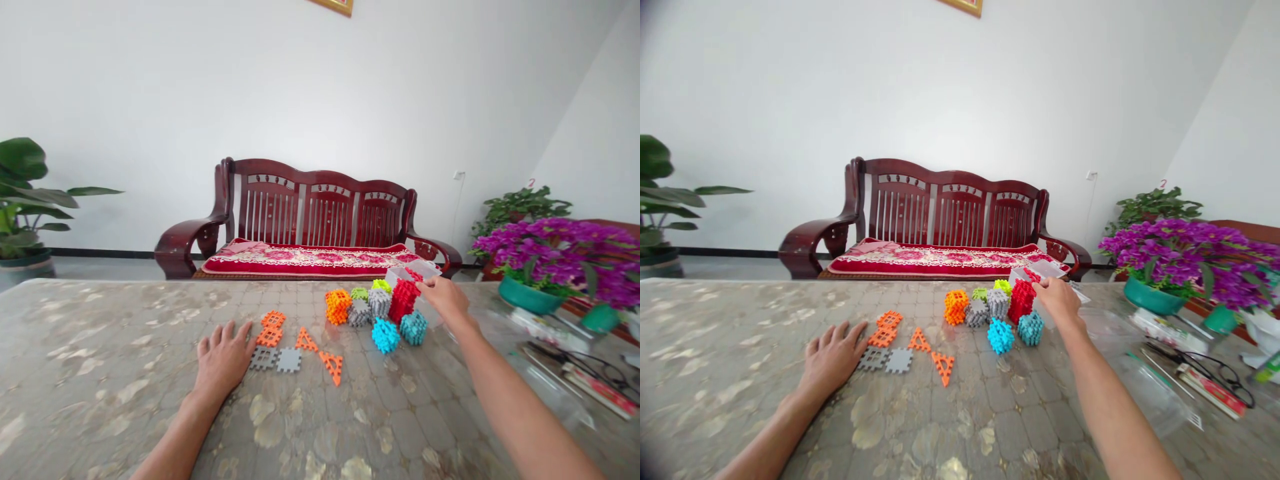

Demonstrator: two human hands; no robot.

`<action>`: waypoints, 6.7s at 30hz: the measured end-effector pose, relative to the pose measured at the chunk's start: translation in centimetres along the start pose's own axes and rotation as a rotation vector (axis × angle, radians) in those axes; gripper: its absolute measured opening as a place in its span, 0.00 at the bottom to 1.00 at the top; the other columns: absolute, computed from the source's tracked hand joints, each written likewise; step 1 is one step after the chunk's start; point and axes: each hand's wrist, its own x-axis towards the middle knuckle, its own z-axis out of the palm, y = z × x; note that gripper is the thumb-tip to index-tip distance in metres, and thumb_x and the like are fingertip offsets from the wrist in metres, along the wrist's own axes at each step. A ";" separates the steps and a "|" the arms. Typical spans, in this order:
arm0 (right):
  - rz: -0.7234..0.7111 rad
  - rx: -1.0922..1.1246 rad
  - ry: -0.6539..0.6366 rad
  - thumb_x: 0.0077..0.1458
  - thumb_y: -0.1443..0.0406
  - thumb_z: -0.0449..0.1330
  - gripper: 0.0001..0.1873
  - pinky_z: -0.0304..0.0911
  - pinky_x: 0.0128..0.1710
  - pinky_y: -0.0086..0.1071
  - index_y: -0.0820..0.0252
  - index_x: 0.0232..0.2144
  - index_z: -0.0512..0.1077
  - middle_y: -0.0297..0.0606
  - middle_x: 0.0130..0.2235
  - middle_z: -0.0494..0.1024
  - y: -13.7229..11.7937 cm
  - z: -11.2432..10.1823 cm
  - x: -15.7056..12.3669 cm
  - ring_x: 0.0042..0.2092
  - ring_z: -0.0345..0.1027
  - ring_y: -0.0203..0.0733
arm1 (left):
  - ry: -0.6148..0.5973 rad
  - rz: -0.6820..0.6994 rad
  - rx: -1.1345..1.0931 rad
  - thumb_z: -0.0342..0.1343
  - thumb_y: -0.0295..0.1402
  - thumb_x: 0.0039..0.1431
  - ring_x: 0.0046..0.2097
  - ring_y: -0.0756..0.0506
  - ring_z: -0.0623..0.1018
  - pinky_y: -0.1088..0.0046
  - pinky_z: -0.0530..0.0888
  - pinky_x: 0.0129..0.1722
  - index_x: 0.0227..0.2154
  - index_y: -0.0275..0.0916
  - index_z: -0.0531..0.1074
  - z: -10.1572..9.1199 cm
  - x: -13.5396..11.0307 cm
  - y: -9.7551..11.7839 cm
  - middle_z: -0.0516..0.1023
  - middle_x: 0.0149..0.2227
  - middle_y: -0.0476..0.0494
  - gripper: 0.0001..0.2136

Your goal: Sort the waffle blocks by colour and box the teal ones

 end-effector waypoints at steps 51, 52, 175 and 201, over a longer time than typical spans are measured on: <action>-1.025 0.318 -0.378 0.47 0.59 0.69 0.18 0.61 0.49 0.36 0.56 0.42 0.75 0.38 0.44 0.75 -15.1 9.8 -20.3 0.48 0.68 0.46 | 0.023 0.011 -0.027 0.44 0.43 0.67 0.62 0.33 0.66 0.47 0.61 0.59 0.59 0.47 0.69 -0.9 -0.5 0.5 0.69 0.62 0.33 0.21; -1.034 0.338 -0.365 0.47 0.60 0.69 0.19 0.61 0.50 0.36 0.56 0.42 0.75 0.39 0.44 0.75 -15.0 9.8 -20.3 0.49 0.68 0.46 | 0.026 0.011 -0.028 0.44 0.43 0.67 0.62 0.33 0.66 0.47 0.61 0.59 0.59 0.47 0.69 -0.9 -0.5 0.5 0.69 0.62 0.33 0.21; -0.808 -0.222 0.083 0.56 0.62 0.59 0.32 0.61 0.49 0.38 0.63 0.62 0.61 0.49 0.50 0.77 -8.0 4.7 -7.9 0.52 0.70 0.52 | -0.045 -0.010 -0.037 0.45 0.50 0.64 0.65 0.32 0.62 0.48 0.58 0.61 0.62 0.46 0.67 -1.1 -0.4 0.4 0.65 0.65 0.33 0.27; -0.761 0.073 -0.331 0.54 0.61 0.62 0.13 0.62 0.42 0.33 0.56 0.41 0.77 0.39 0.43 0.80 -9.5 4.5 -15.5 0.45 0.74 0.45 | -0.044 -0.019 -0.066 0.45 0.50 0.64 0.65 0.32 0.61 0.47 0.57 0.61 0.61 0.47 0.67 -1.2 -0.5 0.6 0.66 0.64 0.33 0.26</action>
